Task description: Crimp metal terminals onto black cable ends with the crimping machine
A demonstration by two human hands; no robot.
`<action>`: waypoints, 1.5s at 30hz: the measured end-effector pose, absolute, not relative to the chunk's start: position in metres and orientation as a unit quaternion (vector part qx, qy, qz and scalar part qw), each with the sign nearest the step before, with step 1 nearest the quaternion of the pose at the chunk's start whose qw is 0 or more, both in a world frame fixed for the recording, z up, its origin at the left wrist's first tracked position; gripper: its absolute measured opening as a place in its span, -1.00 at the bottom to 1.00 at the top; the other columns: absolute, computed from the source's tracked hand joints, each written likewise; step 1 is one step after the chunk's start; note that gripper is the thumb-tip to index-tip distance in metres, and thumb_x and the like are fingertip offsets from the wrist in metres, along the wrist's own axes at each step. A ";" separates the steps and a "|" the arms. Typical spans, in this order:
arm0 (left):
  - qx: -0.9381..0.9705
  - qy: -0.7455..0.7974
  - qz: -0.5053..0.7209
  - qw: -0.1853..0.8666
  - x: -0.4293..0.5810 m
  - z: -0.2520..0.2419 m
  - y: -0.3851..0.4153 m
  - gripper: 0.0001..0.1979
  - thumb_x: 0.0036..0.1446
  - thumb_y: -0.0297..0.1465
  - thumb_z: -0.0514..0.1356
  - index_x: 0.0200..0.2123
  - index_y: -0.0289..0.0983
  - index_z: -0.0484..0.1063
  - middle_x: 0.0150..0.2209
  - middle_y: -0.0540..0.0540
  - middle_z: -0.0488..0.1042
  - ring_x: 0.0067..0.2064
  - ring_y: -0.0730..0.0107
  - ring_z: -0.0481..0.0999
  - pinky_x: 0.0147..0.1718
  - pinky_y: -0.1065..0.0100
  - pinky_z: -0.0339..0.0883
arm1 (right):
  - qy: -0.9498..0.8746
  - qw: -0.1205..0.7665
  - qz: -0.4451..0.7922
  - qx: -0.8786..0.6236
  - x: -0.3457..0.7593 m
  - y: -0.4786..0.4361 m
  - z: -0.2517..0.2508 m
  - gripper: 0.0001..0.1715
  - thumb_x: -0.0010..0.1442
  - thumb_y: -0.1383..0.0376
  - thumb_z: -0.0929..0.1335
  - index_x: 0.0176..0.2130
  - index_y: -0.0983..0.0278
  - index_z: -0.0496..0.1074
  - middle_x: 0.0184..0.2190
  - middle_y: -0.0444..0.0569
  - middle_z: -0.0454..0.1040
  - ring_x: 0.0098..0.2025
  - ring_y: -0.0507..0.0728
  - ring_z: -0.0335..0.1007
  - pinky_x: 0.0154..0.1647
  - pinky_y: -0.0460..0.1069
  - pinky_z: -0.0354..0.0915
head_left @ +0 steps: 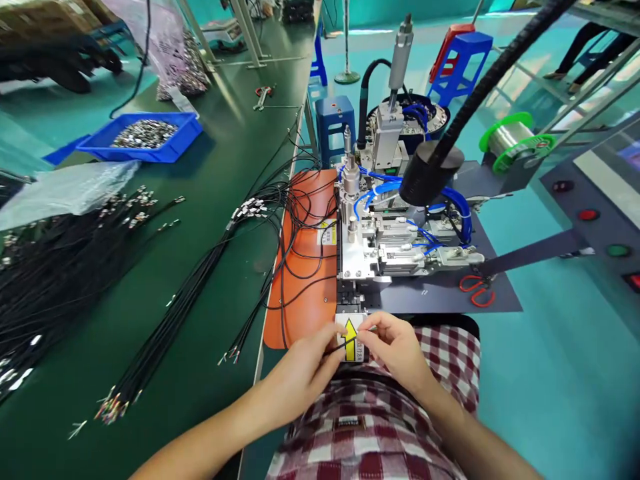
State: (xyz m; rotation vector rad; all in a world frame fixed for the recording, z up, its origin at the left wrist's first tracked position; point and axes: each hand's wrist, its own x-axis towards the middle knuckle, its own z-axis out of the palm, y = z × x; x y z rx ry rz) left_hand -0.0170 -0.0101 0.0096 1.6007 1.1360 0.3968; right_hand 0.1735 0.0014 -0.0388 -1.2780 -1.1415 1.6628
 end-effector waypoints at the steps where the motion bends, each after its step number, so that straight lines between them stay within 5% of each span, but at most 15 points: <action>1: 0.648 0.463 0.195 0.572 -0.012 0.008 -0.007 -0.76 0.34 -0.29 -0.05 0.00 -0.21 0.25 -0.37 0.02 0.32 -0.36 0.44 0.27 -0.35 0.40 0.14 | -0.449 0.379 0.645 -0.489 0.175 0.003 -0.040 -0.77 0.08 0.16 0.46 -0.39 0.28 0.46 -0.59 -0.19 0.32 -0.57 -0.03 0.17 -0.55 -0.11 0.14; 6: 0.550 0.429 0.268 0.664 0.005 -0.007 0.007 -0.72 0.33 -0.26 -0.01 0.05 -0.21 0.21 -0.45 0.07 0.23 -0.43 0.48 0.20 -0.44 0.44 0.09 | -0.393 0.398 0.696 -0.450 0.194 0.006 -0.043 -0.66 0.04 0.19 0.49 -0.17 0.22 0.46 -0.44 -0.17 0.39 -0.48 -0.01 0.24 -0.49 -0.11 0.21; 10: 0.541 0.445 0.258 0.665 0.009 -0.010 0.011 -0.73 0.32 -0.24 0.00 0.01 -0.21 0.26 -0.45 0.07 0.21 -0.45 0.49 0.15 -0.48 0.44 0.04 | -0.405 0.418 0.657 -0.479 0.203 0.007 -0.040 -0.82 0.14 0.18 0.43 -0.31 0.25 0.47 -0.49 -0.17 0.37 -0.52 -0.04 0.17 -0.53 -0.14 0.16; 20: 0.556 0.497 0.292 0.599 0.021 -0.009 0.024 -0.82 0.21 -0.29 0.15 -0.30 -0.29 0.42 -0.44 0.01 0.38 -0.46 0.52 0.30 -0.48 0.48 0.17 | -0.428 0.419 0.634 -0.489 0.198 0.011 -0.038 -0.80 0.16 0.17 0.40 -0.38 0.26 0.45 -0.52 -0.16 0.37 -0.52 -0.03 0.17 -0.56 -0.13 0.15; 26: 0.489 0.475 0.295 0.670 0.023 -0.007 0.026 -0.77 0.25 -0.28 0.10 -0.22 -0.32 0.44 -0.47 -0.01 0.44 -0.61 0.61 0.27 -0.63 0.51 0.10 | -0.376 0.455 0.663 -0.461 0.199 0.020 -0.041 -0.78 0.19 0.17 0.40 -0.37 0.28 0.45 -0.52 -0.18 0.34 -0.57 -0.08 0.07 -0.56 -0.11 0.04; 39: 0.523 0.467 0.298 0.647 0.020 -0.009 0.024 -0.74 0.28 -0.26 0.07 -0.29 -0.33 0.43 -0.47 -0.01 0.43 -0.57 0.62 0.21 -0.61 0.51 0.09 | -0.309 0.458 0.716 -0.427 0.183 0.020 -0.041 -0.71 0.10 0.14 0.46 -0.41 0.29 0.39 -0.62 -0.25 0.21 -0.61 -0.08 -0.02 -0.61 -0.12 -0.10; 45: 0.495 0.463 0.321 0.662 0.021 -0.015 0.021 -0.79 0.26 -0.29 0.11 -0.09 -0.26 0.33 -0.48 0.03 0.42 -0.53 0.59 0.29 -0.57 0.54 0.11 | -0.342 0.444 0.687 -0.462 0.179 0.011 -0.046 -0.72 0.10 0.13 0.45 -0.41 0.28 0.39 -0.63 -0.23 0.28 -0.64 -0.07 0.01 -0.62 -0.12 -0.03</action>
